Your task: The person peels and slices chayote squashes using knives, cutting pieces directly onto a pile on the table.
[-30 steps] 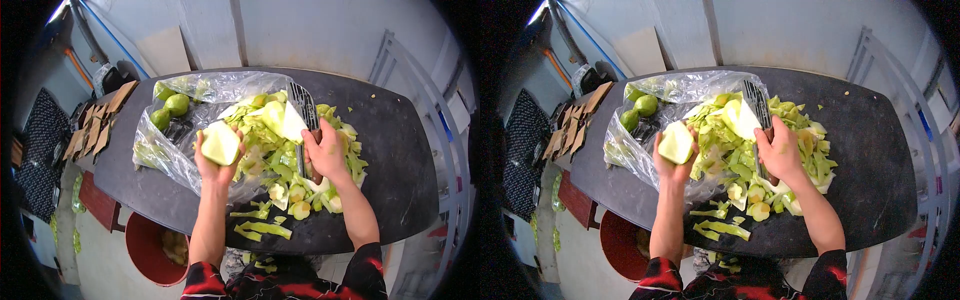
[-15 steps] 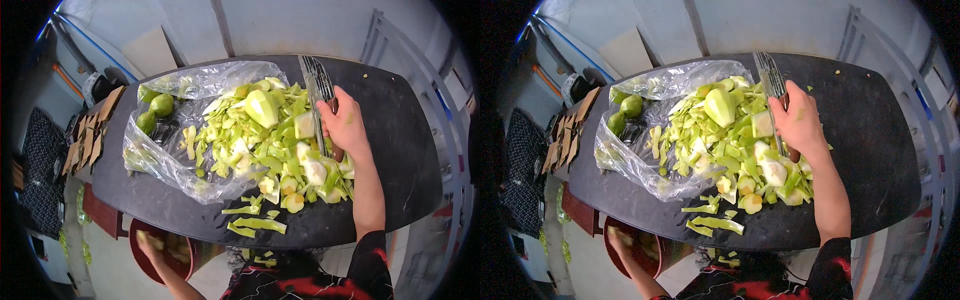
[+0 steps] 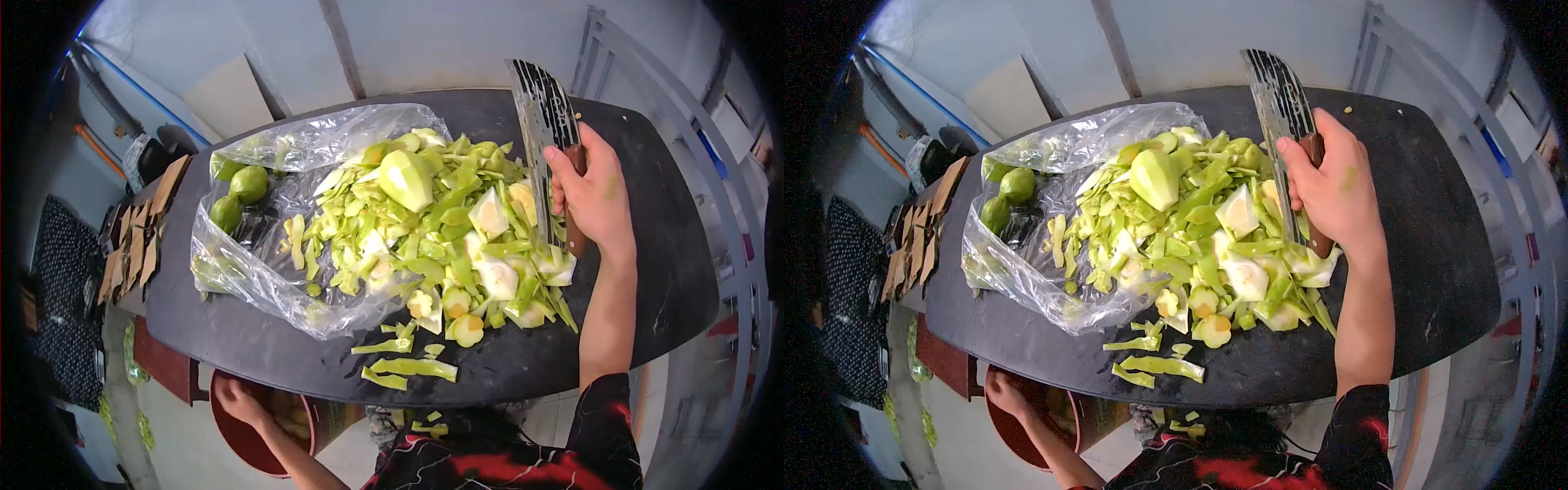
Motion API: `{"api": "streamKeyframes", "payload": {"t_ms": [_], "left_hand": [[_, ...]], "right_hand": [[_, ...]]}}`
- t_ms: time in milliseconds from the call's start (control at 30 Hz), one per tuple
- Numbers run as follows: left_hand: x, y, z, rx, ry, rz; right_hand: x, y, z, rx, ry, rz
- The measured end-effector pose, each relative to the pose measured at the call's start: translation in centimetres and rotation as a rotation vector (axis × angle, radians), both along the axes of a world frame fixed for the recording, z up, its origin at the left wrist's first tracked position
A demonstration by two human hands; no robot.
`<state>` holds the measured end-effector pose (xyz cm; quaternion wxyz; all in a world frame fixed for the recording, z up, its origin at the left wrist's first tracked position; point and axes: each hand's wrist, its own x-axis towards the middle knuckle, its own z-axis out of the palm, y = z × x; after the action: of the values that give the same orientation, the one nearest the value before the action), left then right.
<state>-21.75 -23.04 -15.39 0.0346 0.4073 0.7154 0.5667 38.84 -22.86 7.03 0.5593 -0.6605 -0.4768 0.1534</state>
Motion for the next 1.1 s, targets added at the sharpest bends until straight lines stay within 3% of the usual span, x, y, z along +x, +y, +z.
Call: {"api": "streamKeyframes", "payload": {"t_ms": [33, 100, 167, 200, 300, 400, 500, 667, 800, 867, 900, 967, 1067, 1100], "left_hand": [[2.1, 1.7, 3.4, 0.191, 0.026, -0.054], [7.4, 4.4, 9.4, 0.303, 0.071, -0.174], [14.2, 7.3, 13.6, 0.322, 0.225, -0.503], [18.7, 8.0, 15.6, 0.217, 0.214, -0.669], [28.9, 10.8, 18.6, -0.110, 0.516, -1.159], [35.5, 15.3, 17.8, -0.100, 0.896, -1.326], [38.6, 20.4, 16.1, -0.102, 0.989, -1.512], [39.5, 22.6, 16.0, -0.082, 0.949, -1.584], [39.0, 24.3, 14.6, -0.238, 0.253, -1.531], [38.4, 25.4, 13.5, -0.269, -0.436, -1.568], [38.1, 24.9, 14.3, -0.260, -0.436, -1.567], [37.1, 22.7, 16.2, -0.407, -1.079, -1.446], [34.7, 22.8, 13.7, -0.383, -1.270, -1.617], [34.5, 21.8, 13.7, -0.365, -1.345, -1.529]], "right_hand": [[0.0, 0.0, 0.2, 0.021, 0.002, 0.028], [-0.1, -0.2, 0.5, 0.006, -0.008, 0.051], [-0.3, -0.5, 0.7, -0.002, -0.021, 0.067], [-0.5, -0.8, 0.9, -0.017, -0.057, 0.071], [-0.8, -2.0, 1.7, -0.013, -0.141, 0.080], [-0.6, -3.0, 1.8, 0.046, -0.264, 0.084], [-0.9, -3.9, 2.3, 0.000, -0.264, 0.111], [-1.0, -3.8, 2.5, 0.022, -0.244, 0.157], [-1.2, -3.7, 2.6, 0.030, -0.299, 0.174], [-1.5, -3.7, 3.0, 0.018, -0.345, 0.187], [-1.7, -3.7, 3.0, 0.002, -0.329, 0.209], [-2.0, -3.1, 2.2, 0.003, -0.258, 0.266], [-2.6, -1.3, 0.0, -0.020, -0.149, 0.377], [-3.0, -0.8, -0.2, -0.118, -0.030, 0.432]]}}
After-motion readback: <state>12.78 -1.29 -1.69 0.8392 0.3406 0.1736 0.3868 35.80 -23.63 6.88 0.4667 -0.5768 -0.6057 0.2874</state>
